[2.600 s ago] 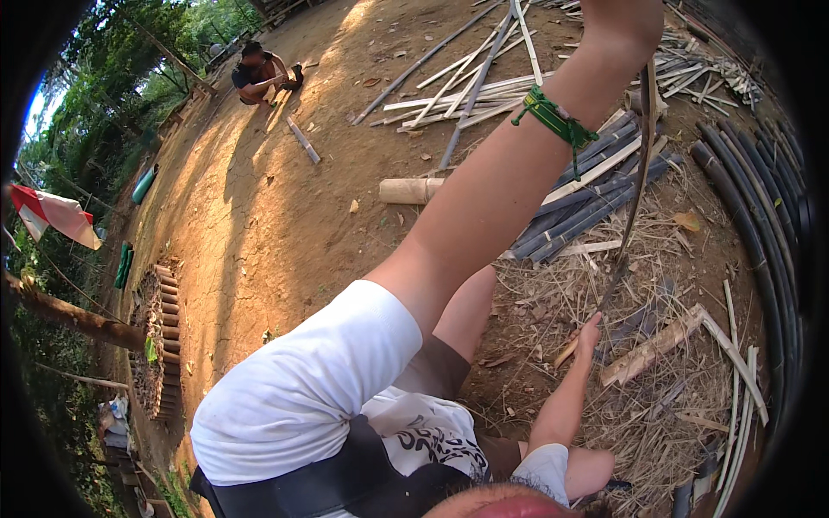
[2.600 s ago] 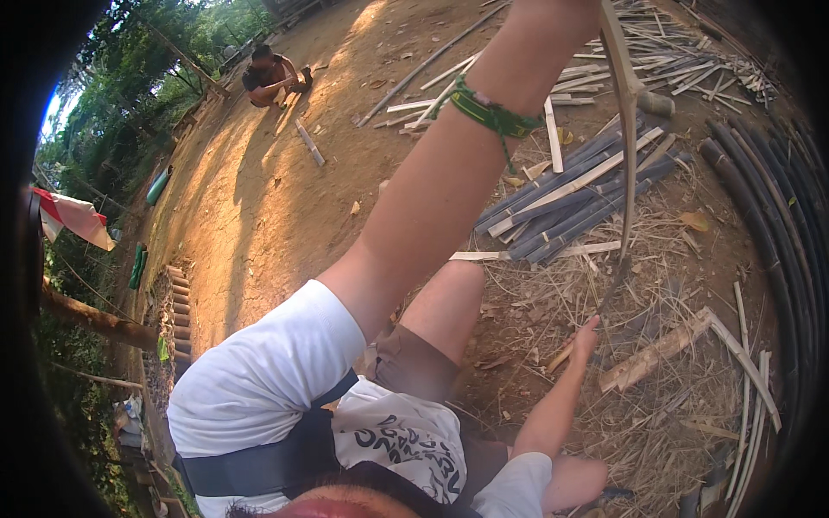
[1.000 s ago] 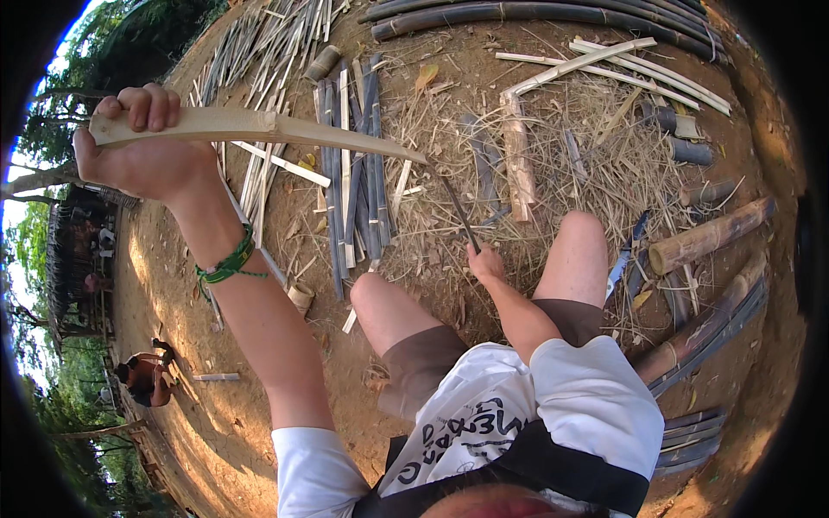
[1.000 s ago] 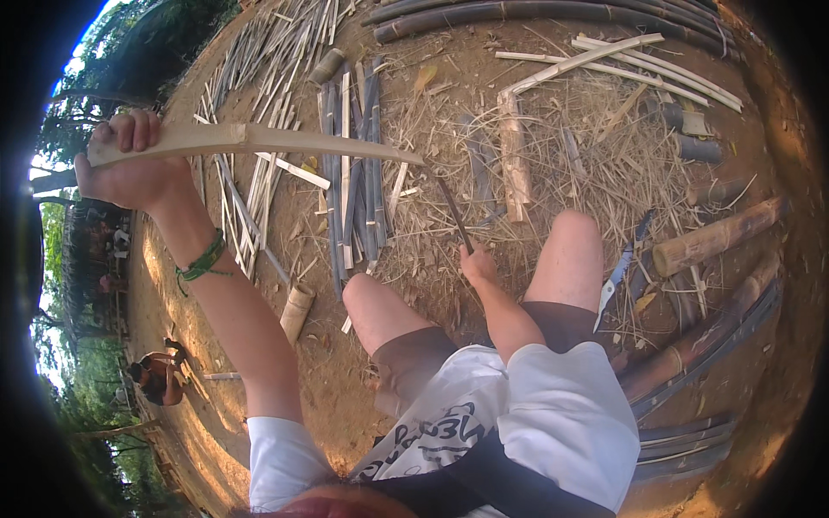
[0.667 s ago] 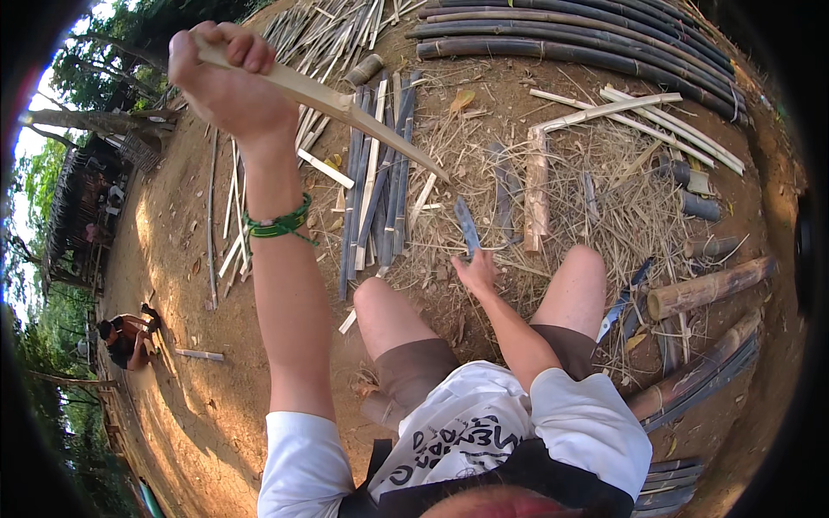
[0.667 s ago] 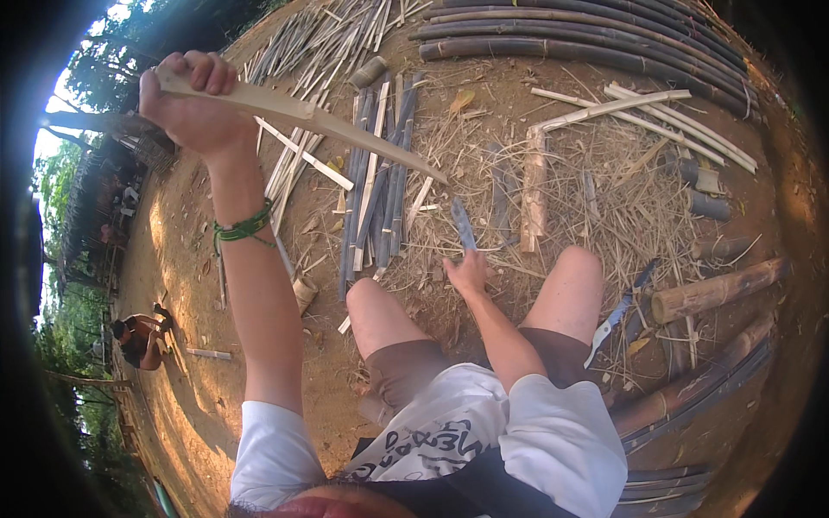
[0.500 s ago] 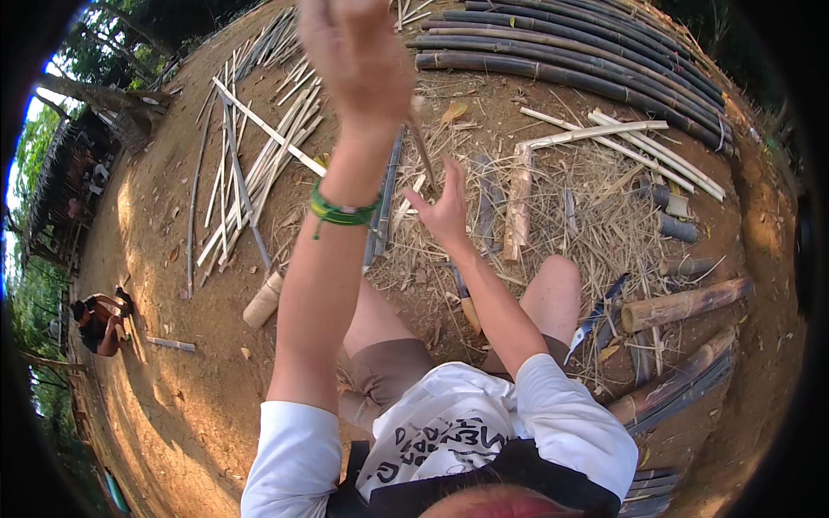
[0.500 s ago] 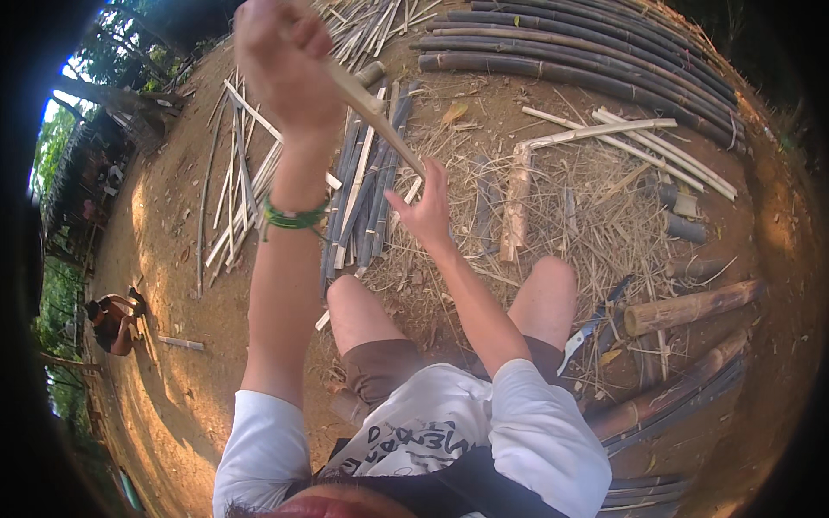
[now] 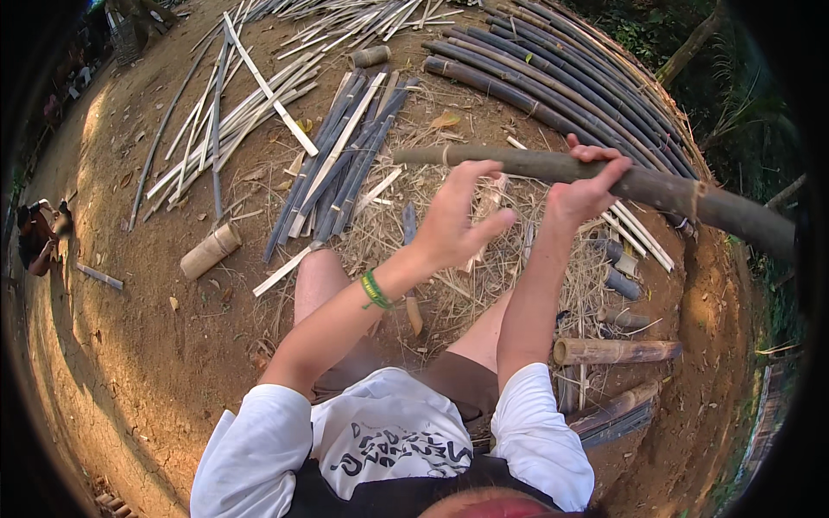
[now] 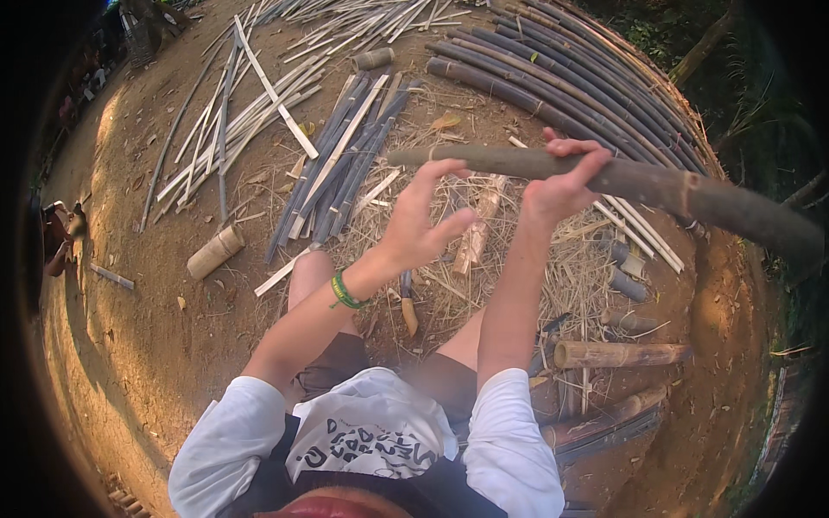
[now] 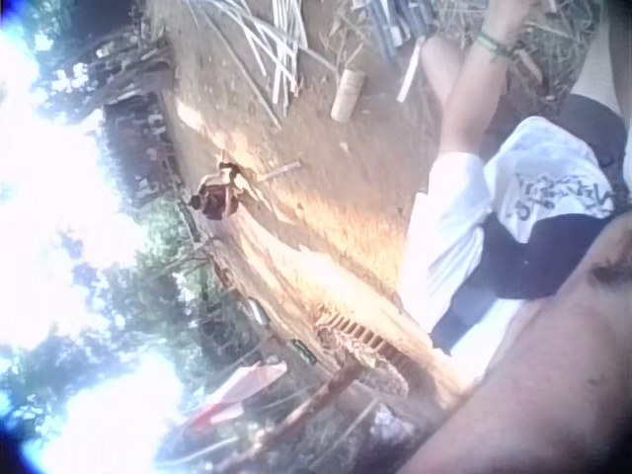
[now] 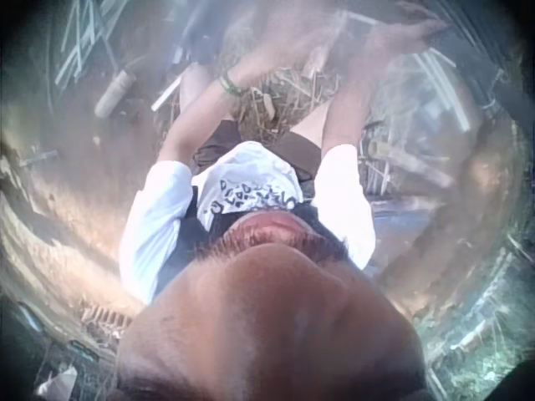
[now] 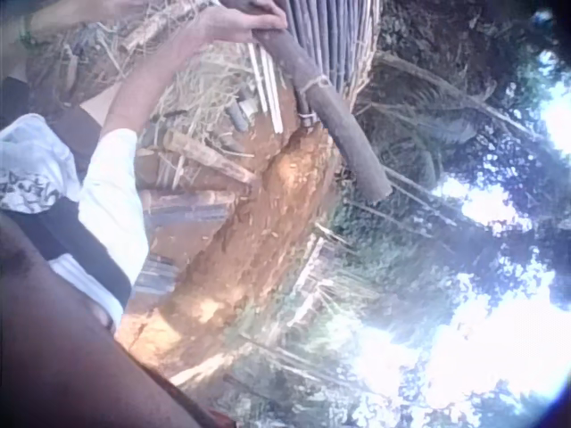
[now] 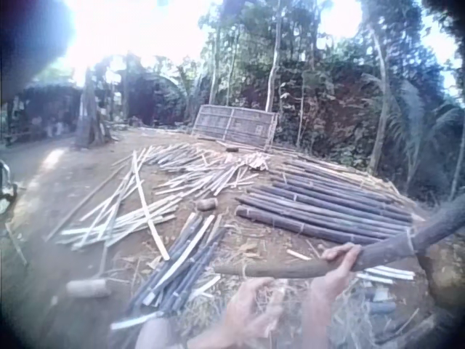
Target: The person shaves and scrapes long strips of bamboo with a knife and a large blade, handling individual pieces and strips on the ground.
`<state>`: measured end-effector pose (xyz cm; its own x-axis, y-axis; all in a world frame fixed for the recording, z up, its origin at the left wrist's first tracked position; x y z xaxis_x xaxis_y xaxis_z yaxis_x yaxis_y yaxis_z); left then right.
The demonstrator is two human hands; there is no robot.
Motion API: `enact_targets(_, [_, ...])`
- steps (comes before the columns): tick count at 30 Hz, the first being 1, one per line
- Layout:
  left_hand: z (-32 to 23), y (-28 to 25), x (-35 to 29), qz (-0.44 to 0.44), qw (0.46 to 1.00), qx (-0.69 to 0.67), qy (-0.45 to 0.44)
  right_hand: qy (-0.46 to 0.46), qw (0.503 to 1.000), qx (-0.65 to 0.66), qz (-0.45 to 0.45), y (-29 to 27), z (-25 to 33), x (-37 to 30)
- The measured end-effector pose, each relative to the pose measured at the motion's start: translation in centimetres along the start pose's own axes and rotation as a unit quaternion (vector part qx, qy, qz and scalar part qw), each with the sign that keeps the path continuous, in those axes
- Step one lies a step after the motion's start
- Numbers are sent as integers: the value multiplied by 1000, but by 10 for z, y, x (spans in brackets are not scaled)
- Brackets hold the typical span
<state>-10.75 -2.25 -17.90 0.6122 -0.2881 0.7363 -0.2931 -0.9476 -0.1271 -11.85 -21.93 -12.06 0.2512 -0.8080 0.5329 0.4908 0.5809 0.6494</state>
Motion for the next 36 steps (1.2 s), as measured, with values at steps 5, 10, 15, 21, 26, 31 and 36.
enact_targets(5, [100,-87,-81,-158,910,-193,-330,88,974,190,-88,7,27,20])
enact_targets(10, [123,-195,-53,-309,783,-471,-263,195,937,262,-129,20,-12,9])
enact_targets(15, [60,-294,-12,-427,769,-470,-77,357,877,272,-170,31,-95,-49])
enact_targets(21, [-30,-396,-21,-371,823,-419,100,559,782,236,-143,75,-165,-149])
enact_targets(26, [-86,-450,-20,-290,865,-388,132,609,751,-118,228,36,-214,-257])
enact_targets(31, [-96,-424,-17,-317,889,-300,137,398,518,-679,333,-153,-200,-376])
enact_targets(36, [-93,-398,-4,-284,897,-302,151,392,464,-725,327,-270,-150,-433])
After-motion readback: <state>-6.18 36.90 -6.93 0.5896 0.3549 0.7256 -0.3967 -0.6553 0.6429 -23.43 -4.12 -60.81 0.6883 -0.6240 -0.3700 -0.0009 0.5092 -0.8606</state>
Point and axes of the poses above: each hand's wrist, its own x-axis towards the middle knuckle, its own y-axis out of the palm, z = x × y, the point moved 3 cm from there along x, towards the middle knuckle, and after that the axes turned 4 degrees about -z, right-handed, at the moved point
